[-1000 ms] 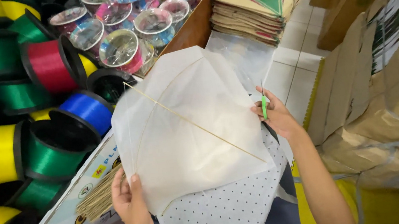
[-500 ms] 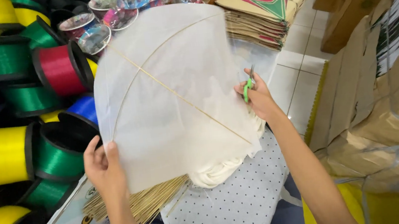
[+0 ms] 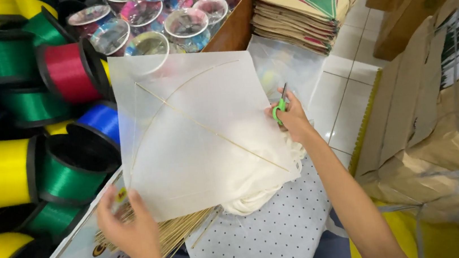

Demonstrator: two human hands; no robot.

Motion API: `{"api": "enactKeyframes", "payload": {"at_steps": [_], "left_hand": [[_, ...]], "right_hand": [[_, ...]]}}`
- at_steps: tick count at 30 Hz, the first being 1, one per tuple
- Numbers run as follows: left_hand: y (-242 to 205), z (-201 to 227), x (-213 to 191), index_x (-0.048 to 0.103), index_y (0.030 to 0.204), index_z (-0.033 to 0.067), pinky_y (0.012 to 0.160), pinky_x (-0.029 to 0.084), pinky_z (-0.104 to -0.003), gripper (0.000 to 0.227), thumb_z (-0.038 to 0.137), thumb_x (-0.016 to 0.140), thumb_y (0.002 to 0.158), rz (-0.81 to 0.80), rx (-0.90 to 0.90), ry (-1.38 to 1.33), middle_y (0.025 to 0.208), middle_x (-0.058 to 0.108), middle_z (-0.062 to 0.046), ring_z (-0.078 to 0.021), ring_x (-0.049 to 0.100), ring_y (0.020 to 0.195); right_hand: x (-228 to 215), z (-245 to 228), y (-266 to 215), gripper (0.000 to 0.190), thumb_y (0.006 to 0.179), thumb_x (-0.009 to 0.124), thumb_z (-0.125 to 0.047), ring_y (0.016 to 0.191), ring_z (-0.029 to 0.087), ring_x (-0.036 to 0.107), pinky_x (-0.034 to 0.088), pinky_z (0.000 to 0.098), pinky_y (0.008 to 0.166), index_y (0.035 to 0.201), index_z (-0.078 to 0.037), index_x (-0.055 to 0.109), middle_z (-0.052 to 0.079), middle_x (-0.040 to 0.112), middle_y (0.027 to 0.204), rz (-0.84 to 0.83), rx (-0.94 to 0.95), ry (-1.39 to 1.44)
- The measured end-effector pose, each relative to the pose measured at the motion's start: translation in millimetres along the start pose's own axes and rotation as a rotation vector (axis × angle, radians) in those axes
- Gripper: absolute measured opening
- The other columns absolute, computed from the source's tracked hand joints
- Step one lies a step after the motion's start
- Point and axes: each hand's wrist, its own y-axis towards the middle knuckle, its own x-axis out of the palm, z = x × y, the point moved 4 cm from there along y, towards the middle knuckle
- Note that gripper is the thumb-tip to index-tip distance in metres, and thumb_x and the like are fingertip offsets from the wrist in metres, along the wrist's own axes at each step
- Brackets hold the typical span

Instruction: Assembling a kite by aligning paper over a bamboo frame and trimming the edges with scissors

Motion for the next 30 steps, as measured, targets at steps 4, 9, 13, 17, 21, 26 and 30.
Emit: {"api": "enactKeyframes", "payload": {"at_steps": [4,9,13,17,21,26,30], "left_hand": [[-96.8,28.4,15.1,0.064,0.12,0.0051,0.107,0.046,-0.042,0.031,0.009,0.073,0.091,0.064,0.163,-0.077,0.127,0.067,-0.009,-0.0288,0.06,0.124],[-154.8,49.2,23.6,0.071,0.095,0.0214,0.114,0.03,-0.046,0.013,0.033,0.074,0.09,0.184,0.27,0.21,0.123,0.066,0.004,-0.0278,0.052,0.137],[-170.1,45.2,40.4,0.065,0.092,0.0133,0.088,0.051,-0.035,0.016,0.0,0.069,0.085,0.042,0.147,-0.425,0.097,0.063,-0.003,-0.023,0.057,0.099],[-237.9,4.7,76.4,0.065,0.083,0.0053,0.07,0.055,-0.03,0.026,-0.019,0.066,0.074,-0.209,-0.175,-0.825,0.081,0.061,-0.007,-0.0191,0.057,0.075],[-296.2,-8.8,112.9,0.076,0.111,0.0034,0.078,0.06,-0.032,0.031,0.003,0.076,0.08,-0.387,-0.886,-0.757,0.108,0.081,-0.012,-0.0254,0.076,0.099],[-237.1,65.8,120.6,0.048,0.154,0.0198,0.11,0.049,-0.039,0.074,0.01,0.068,0.083,-0.678,-1.128,-0.821,0.161,0.053,0.0,-0.0206,0.052,0.147],[-222.9,81.0,129.9,0.058,0.144,0.0073,0.111,0.05,-0.037,0.062,0.003,0.071,0.084,-0.491,-1.174,-0.937,0.144,0.07,-0.011,-0.0226,0.064,0.132]], "right_hand": [[-3.2,8.5,5.9,0.067,0.095,0.054,0.003,0.095,0.016,0.071,0.05,0.0282,0.087,0.157,-0.015,0.036,0.004,0.063,0.088,-0.032,-0.085,0.024],[-3.5,13.1,-0.6,0.069,0.093,0.055,0.006,0.098,0.017,0.073,0.053,0.0291,0.073,0.156,-0.016,0.038,0.004,0.056,0.094,-0.015,-0.04,0.045],[-1.2,8.8,-14.3,0.067,0.095,0.054,0.002,0.091,0.018,0.07,0.058,0.0346,0.058,0.155,-0.021,0.039,0.007,0.066,0.102,0.004,0.016,0.045],[-5.3,26.4,-11.7,0.067,0.095,0.055,0.006,0.091,0.024,0.072,0.06,0.039,0.076,0.156,-0.016,0.039,0.01,0.063,0.099,-0.091,-0.029,0.158],[-1.0,29.0,-25.5,0.07,0.09,0.054,0.012,0.088,0.022,0.074,0.06,0.0348,0.07,0.152,-0.02,0.047,0.006,0.054,0.098,0.006,0.005,0.165],[6.4,23.9,-54.0,0.062,0.093,0.06,0.004,0.097,0.017,0.073,0.058,0.0285,0.088,0.149,-0.02,0.049,0.013,0.071,0.104,0.14,0.003,0.246],[-5.6,35.4,-53.0,0.063,0.09,0.069,0.003,0.092,0.016,0.071,0.059,0.0283,0.086,0.148,-0.015,0.05,0.001,0.049,0.1,0.145,-0.057,0.312]]}}
